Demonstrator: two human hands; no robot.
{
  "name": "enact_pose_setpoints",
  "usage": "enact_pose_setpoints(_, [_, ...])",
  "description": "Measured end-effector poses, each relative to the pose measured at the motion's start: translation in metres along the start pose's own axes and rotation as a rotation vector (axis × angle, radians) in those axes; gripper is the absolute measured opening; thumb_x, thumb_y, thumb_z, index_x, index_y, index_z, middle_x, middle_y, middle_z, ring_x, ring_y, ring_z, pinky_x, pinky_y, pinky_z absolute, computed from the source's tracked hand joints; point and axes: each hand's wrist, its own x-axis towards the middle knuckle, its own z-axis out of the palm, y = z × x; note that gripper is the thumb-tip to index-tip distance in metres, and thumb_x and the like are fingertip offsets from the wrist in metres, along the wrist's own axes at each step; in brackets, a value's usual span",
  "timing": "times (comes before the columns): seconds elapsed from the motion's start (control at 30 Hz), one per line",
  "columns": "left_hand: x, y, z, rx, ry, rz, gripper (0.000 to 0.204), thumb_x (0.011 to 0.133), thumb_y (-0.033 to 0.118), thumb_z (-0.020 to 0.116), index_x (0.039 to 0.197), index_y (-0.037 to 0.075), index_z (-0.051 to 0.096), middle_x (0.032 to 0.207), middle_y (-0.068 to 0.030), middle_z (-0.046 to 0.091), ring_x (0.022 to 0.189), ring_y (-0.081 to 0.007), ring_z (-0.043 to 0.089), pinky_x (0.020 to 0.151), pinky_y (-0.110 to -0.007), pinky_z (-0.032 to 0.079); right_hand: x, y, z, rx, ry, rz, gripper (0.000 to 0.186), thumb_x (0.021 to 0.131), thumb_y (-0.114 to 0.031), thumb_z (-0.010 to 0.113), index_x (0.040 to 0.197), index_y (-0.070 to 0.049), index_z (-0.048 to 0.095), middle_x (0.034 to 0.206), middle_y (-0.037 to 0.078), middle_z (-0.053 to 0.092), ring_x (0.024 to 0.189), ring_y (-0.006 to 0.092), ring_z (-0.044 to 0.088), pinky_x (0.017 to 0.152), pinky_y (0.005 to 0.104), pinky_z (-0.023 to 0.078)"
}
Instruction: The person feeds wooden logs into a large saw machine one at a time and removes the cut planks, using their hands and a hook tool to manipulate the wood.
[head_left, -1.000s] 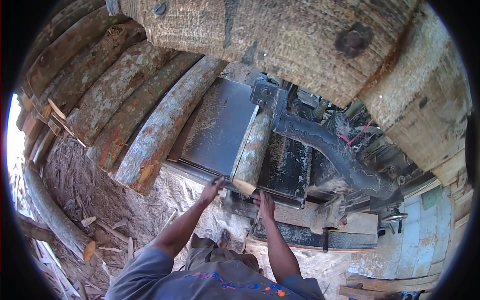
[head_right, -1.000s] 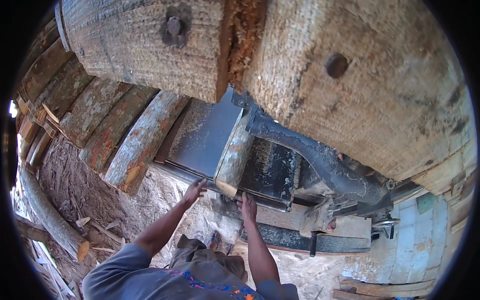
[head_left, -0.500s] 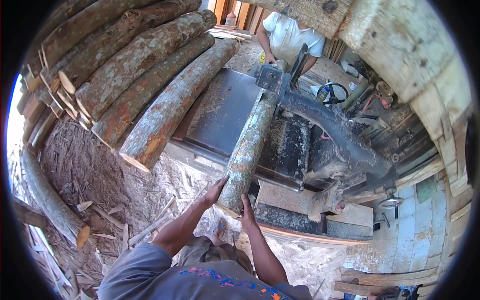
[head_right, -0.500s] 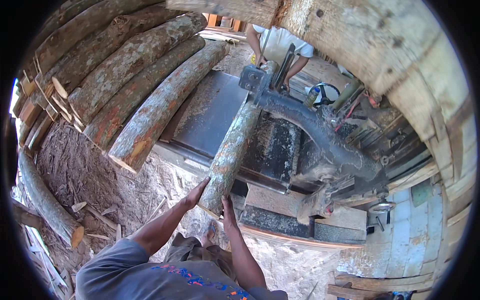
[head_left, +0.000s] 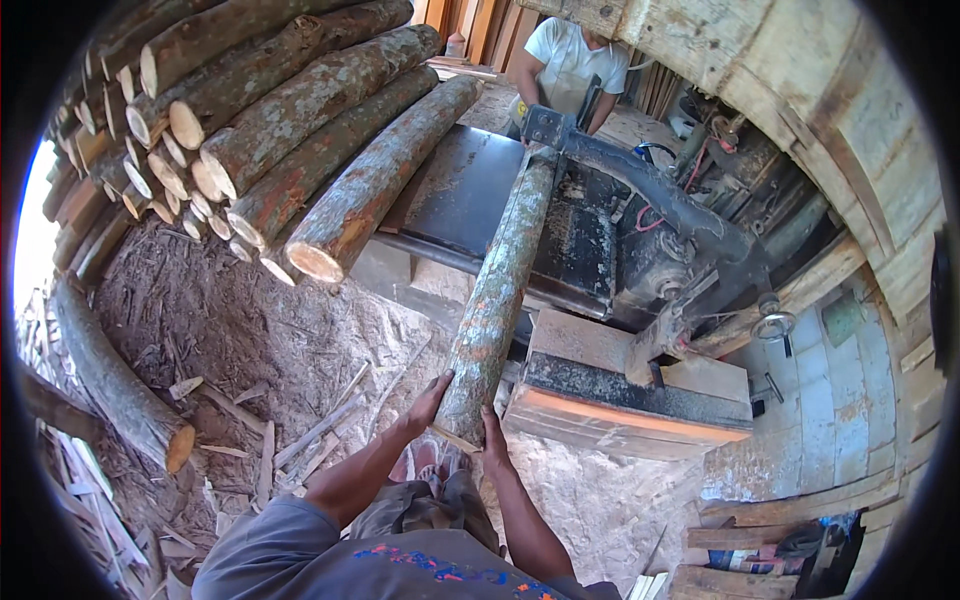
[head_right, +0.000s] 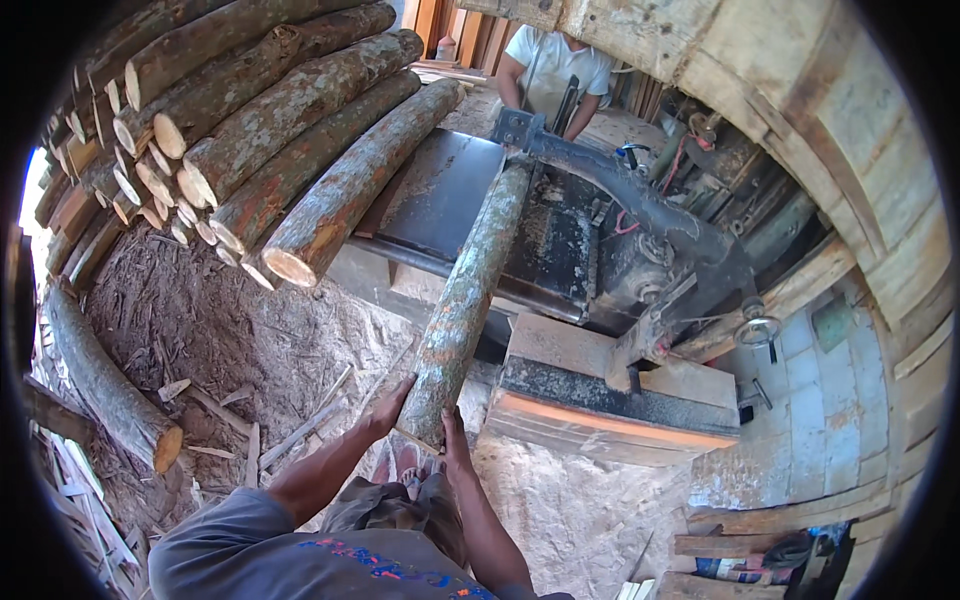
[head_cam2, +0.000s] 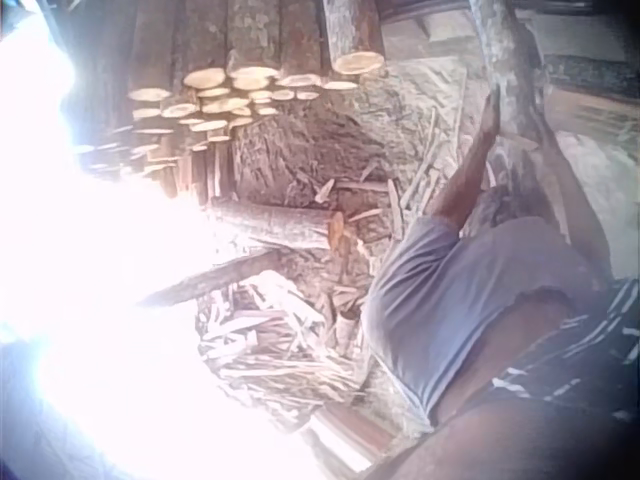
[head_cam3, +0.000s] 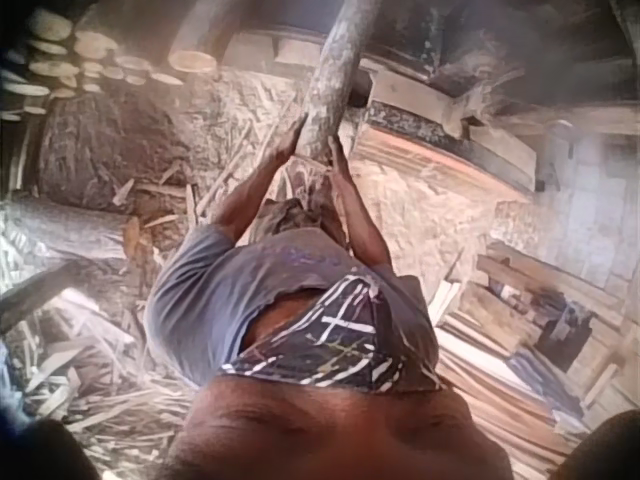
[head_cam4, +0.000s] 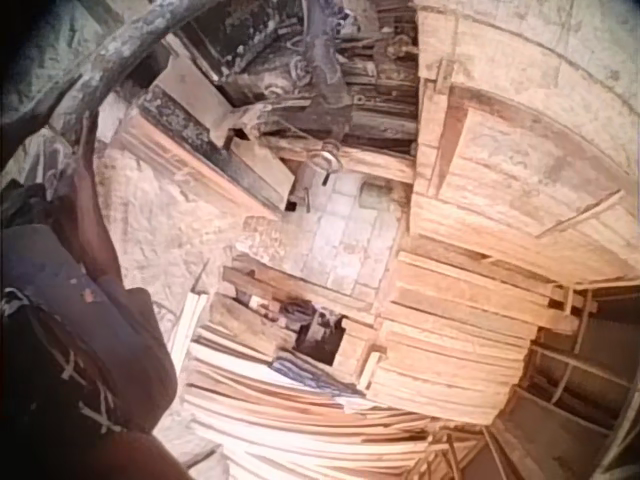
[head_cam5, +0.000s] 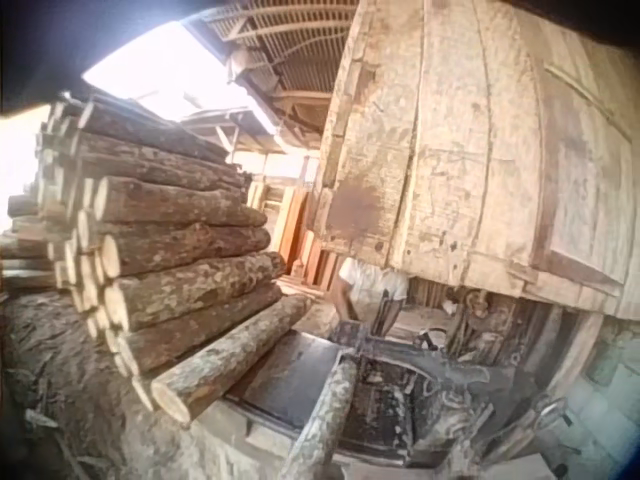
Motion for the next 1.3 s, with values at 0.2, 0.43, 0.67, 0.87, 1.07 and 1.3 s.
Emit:
enact_pose_setpoints(0.2, [-0.081,-0.025,-0.003,-0.024,-0.025,-0.050,0.073,0.092,0.057,0.038,0.137,-0.001,0.037,0.138,-0.0164,0.042,0.128,-0.0246,0.038,0.106,-0.031,0.026,-0.081,0.039,0.011,-0.010,0.006,0.000,0.084,0.080,-0.067,0.051,0.144,-0.019,0.026,0.142,0.006,0.034,0.124,0.0250,0.042,0.094,0.0518,0.040])
enact_pose_setpoints(0.43, [-0.165,-0.054,0.001,0.004,-0.004,0.030,0.071,0.092,0.056,0.040,0.135,-0.001,0.041,0.134,-0.0149,0.045,0.123,-0.0238,0.042,0.104,-0.032,0.029,-0.130,0.112,-0.010,-0.124,-0.077,-0.144,0.083,0.082,-0.068,0.046,0.145,-0.022,0.019,0.144,0.007,0.031,0.128,0.0268,0.037,0.095,0.0562,0.038])
enact_pose_setpoints(0.67, [-0.267,-0.089,-0.009,-0.144,-0.017,-0.075,0.070,0.091,0.055,0.042,0.133,-0.001,0.042,0.136,-0.0135,0.044,0.123,-0.0231,0.042,0.104,-0.032,0.029,-0.226,0.167,0.012,0.026,-0.132,-0.105,0.077,0.086,-0.056,0.049,0.145,-0.015,0.022,0.145,0.009,0.028,0.130,0.0252,0.034,0.100,0.0418,0.036])
enact_pose_setpoints(0.87, [-0.380,-0.144,-0.094,-0.549,-0.093,-0.202,0.048,0.094,0.040,0.047,0.123,0.002,0.052,0.120,-0.0099,0.056,0.110,-0.0174,0.053,0.098,-0.029,0.037,-0.292,0.277,0.068,-0.251,-0.113,-0.197,0.088,0.083,-0.043,0.061,0.146,-0.010,0.009,0.136,0.016,0.035,0.118,0.0246,0.043,0.097,0.0327,0.038])
enact_pose_setpoints(1.07, [-0.478,-0.181,-0.077,-0.686,0.019,-0.359,0.052,0.096,0.042,0.041,0.130,0.004,0.043,0.122,-0.0139,0.054,0.110,-0.0235,0.054,0.096,-0.035,0.042,-0.362,0.309,0.074,-0.214,-0.128,-0.283,0.094,0.080,-0.038,0.065,0.147,-0.006,0.006,0.137,0.017,0.037,0.120,0.0225,0.044,0.101,0.0333,0.034])
enact_pose_setpoints(1.3, [-0.324,-0.164,-0.090,-0.582,-0.061,-0.276,0.054,0.097,0.043,0.036,0.129,0.000,0.043,0.122,-0.0118,0.054,0.107,-0.0215,0.054,0.094,-0.033,0.042,-0.258,0.222,0.090,0.124,0.046,-0.037,0.089,0.078,-0.033,0.069,0.145,-0.003,0.018,0.128,0.018,0.047,0.112,0.0237,0.050,0.093,0.0333,0.042])
